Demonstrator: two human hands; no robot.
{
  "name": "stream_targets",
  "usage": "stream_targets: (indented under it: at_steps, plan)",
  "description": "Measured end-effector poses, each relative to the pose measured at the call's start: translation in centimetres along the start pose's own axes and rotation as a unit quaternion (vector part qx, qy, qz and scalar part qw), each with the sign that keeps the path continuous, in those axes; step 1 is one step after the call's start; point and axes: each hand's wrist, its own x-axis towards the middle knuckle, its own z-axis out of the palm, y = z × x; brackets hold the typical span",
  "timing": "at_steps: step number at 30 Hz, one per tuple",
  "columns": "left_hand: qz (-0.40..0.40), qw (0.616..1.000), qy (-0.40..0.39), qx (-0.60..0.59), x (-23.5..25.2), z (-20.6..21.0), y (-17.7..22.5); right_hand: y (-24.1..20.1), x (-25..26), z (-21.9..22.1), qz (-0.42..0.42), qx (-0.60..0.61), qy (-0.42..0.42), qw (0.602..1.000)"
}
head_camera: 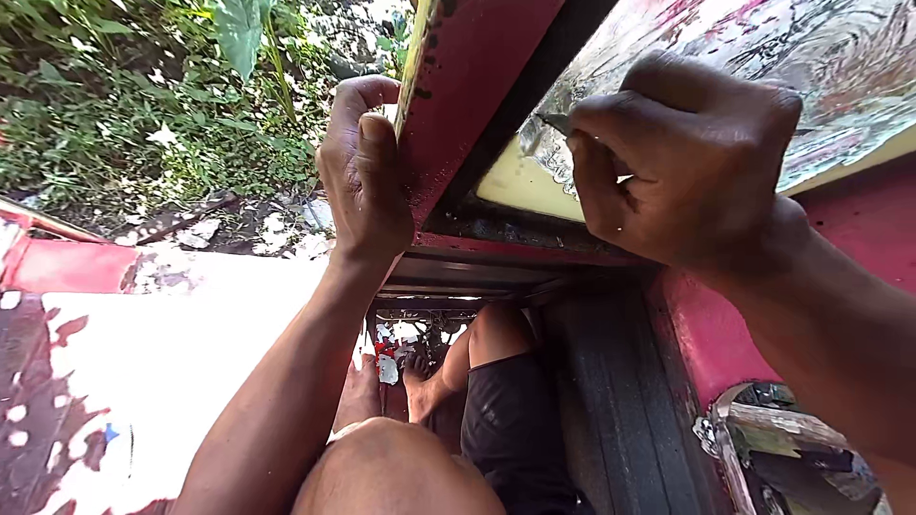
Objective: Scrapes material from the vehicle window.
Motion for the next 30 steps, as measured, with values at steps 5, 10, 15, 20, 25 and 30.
stream_targets:
  at_steps: [5,10,15,20,25,30]
  plan:
    - [-0.009,1.0,0.001,0.001,-0.1,0.0,0.2,-0.9,0.0,1.1,-0.011,-0.034,-0.006,0.999]
    - [-0.001,1.0,0.002,0.016,-0.1,0.0,0.1,-0.8,-0.3,0.9,-0.013,-0.037,0.009,0.999]
    - [-0.022,1.0,-0.003,-0.021,-0.1,0.1,0.3,-0.9,-0.2,1.3,-0.019,-0.043,-0.011,0.999]
    - [-0.006,1.0,-0.002,-0.011,0.0,0.1,0.3,-0.4,0.0,0.6,-0.019,-0.011,-0.02,1.0]
    - [-0.003,1.0,0.002,-0.012,-0.1,0.1,0.0,-0.7,-0.4,1.2,-0.019,-0.036,-0.026,0.999]
    - [-0.005,1.0,0.005,0.011,0.0,0.1,0.3,-0.7,-0.5,1.4,-0.014,-0.02,-0.018,1.0]
